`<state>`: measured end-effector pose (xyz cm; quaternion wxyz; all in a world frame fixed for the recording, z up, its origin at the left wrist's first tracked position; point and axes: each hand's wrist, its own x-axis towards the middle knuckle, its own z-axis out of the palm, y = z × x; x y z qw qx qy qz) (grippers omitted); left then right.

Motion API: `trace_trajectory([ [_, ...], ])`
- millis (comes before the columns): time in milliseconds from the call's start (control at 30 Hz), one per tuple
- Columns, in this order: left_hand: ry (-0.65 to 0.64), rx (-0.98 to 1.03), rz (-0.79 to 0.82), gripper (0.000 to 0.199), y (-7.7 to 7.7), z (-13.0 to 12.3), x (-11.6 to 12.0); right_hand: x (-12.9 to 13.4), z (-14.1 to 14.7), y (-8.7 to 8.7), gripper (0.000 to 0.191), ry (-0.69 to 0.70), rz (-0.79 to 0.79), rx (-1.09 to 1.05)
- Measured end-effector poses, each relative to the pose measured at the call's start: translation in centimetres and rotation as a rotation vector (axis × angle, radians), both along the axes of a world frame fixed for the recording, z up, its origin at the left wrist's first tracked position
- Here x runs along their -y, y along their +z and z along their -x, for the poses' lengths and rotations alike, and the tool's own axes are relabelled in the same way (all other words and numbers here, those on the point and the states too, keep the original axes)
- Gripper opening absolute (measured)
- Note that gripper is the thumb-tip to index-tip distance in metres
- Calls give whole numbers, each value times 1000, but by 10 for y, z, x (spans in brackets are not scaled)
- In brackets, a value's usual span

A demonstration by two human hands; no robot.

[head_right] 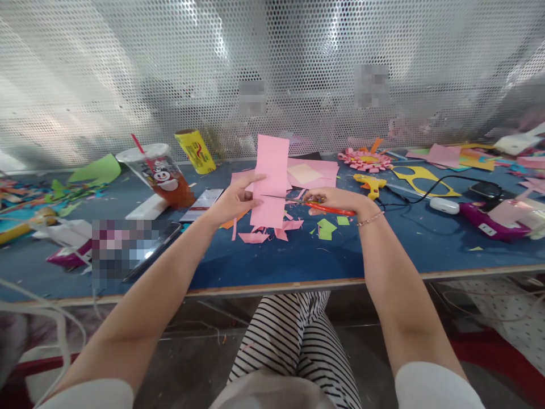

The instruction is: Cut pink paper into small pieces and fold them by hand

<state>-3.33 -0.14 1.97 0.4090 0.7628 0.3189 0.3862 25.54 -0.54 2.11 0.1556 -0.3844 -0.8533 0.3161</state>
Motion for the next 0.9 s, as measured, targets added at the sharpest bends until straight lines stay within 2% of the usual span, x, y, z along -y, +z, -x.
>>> trace_trajectory([
  [400, -10, -17, 2, 60, -1, 0, 0, 0, -1, 3, 48, -85, 0, 55],
  [700, -68, -98, -47, 63, -2, 2, -2, -1, -4, 3, 52, -69, -28, 98],
  [900, -56, -103, -65, 63, -1, 1, 0, 1, -4, 3, 50, -61, -22, 92],
])
